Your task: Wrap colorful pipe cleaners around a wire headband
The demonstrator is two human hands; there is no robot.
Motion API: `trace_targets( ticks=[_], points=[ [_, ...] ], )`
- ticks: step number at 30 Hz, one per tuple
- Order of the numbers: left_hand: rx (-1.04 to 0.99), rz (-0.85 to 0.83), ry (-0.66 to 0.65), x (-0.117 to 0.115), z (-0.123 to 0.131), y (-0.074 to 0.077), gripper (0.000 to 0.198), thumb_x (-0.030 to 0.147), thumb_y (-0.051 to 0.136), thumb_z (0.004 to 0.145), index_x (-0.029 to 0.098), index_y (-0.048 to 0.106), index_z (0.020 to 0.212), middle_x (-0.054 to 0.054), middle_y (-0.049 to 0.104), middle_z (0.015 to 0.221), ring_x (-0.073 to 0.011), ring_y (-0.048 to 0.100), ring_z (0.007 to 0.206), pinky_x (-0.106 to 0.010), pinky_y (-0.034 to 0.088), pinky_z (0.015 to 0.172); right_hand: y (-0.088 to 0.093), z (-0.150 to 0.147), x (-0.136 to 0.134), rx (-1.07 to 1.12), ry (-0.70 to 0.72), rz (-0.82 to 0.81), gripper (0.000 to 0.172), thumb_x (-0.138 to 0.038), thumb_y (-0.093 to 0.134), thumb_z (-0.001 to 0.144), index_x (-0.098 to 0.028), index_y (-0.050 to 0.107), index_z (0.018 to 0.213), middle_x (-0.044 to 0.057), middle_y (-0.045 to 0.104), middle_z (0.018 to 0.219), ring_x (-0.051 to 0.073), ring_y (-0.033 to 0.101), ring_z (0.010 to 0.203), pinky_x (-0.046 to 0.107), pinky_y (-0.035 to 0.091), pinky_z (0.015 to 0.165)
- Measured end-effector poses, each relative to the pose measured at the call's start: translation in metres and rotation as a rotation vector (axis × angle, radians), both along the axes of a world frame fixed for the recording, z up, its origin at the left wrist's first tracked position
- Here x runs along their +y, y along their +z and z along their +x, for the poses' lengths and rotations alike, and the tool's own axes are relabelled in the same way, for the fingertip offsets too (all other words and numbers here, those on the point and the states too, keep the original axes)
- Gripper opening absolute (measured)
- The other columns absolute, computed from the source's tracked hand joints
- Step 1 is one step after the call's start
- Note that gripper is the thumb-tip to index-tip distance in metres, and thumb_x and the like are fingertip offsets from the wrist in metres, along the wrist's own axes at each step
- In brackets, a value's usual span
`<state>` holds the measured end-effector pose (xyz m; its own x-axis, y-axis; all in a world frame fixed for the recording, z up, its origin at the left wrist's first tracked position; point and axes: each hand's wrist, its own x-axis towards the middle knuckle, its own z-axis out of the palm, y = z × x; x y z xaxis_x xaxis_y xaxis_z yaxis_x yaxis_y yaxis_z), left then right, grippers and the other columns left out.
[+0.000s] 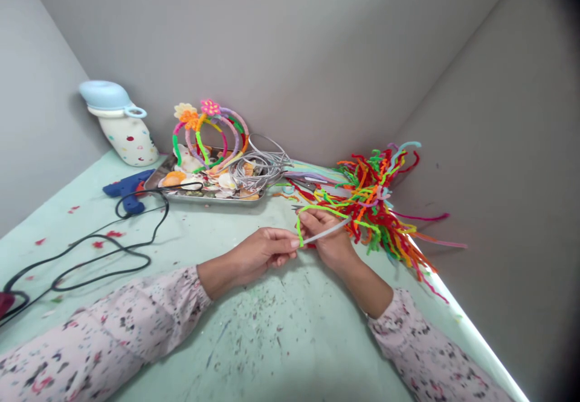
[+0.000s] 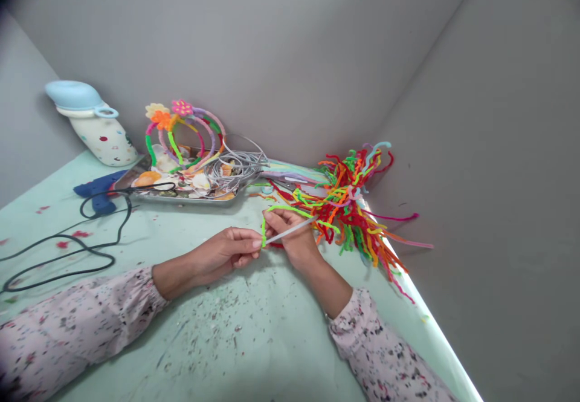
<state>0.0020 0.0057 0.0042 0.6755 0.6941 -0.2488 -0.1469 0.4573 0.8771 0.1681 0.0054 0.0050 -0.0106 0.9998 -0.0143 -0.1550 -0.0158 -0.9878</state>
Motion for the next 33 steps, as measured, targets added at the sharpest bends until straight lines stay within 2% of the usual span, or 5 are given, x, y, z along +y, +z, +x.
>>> trace_targets(
  ticks=[6,10,22,27,33],
  points=[
    [0.041,0.092,-0.022,-0.004,0.000,0.004,0.022,0.033,0.071,0.070,0.012,0.065,0.069,0.000,0.055,0.063,-0.0047,0.037,0.049,-0.022,0.023,0.047,0.012,0.000,-0.007,-0.186,0.070,0.061,0.030,-0.045,0.067,0.075,-0.019,0.072,0.090,-0.001,0.063,0.070,0.009,0.050,0.052,0.022,0.042,0.048],
    [0.041,0.160,-0.037,-0.005,0.001,0.003,0.022,0.033,0.068,0.071,0.013,0.063,0.065,0.001,0.051,0.059,-0.0059,0.035,0.047,-0.024,0.020,0.047,0.012,-0.001,-0.010,-0.132,0.112,0.052,0.033,-0.046,0.067,0.075,-0.024,0.071,0.099,0.000,0.068,0.086,0.008,0.048,0.050,0.022,0.041,0.045],
    [0.165,0.257,-0.158,-0.009,0.000,0.005,0.020,0.035,0.067,0.073,0.016,0.067,0.072,0.004,0.046,0.053,-0.0075,0.033,0.047,-0.024,0.022,0.047,0.003,0.000,-0.001,0.117,0.105,-0.070,0.028,-0.043,0.073,0.070,-0.018,0.069,0.082,-0.004,0.055,0.061,0.006,0.046,0.050,0.018,0.037,0.046],
    [0.062,0.264,-0.008,-0.004,-0.001,0.004,0.017,0.032,0.066,0.075,0.014,0.067,0.073,0.004,0.045,0.052,-0.0065,0.033,0.047,-0.023,0.020,0.047,0.005,0.001,-0.001,0.010,0.016,-0.027,0.031,-0.045,0.067,0.075,-0.017,0.068,0.087,-0.002,0.058,0.066,0.008,0.048,0.051,0.021,0.037,0.046],
    [-0.033,0.246,0.241,0.007,-0.005,0.008,0.017,0.030,0.067,0.076,0.013,0.064,0.071,0.002,0.049,0.059,-0.0058,0.034,0.050,-0.022,0.022,0.048,-0.001,0.002,-0.008,-0.178,-0.099,0.239,0.021,-0.037,0.060,0.082,-0.021,0.066,0.095,-0.001,0.060,0.069,0.012,0.051,0.059,0.025,0.043,0.058]
  ],
)
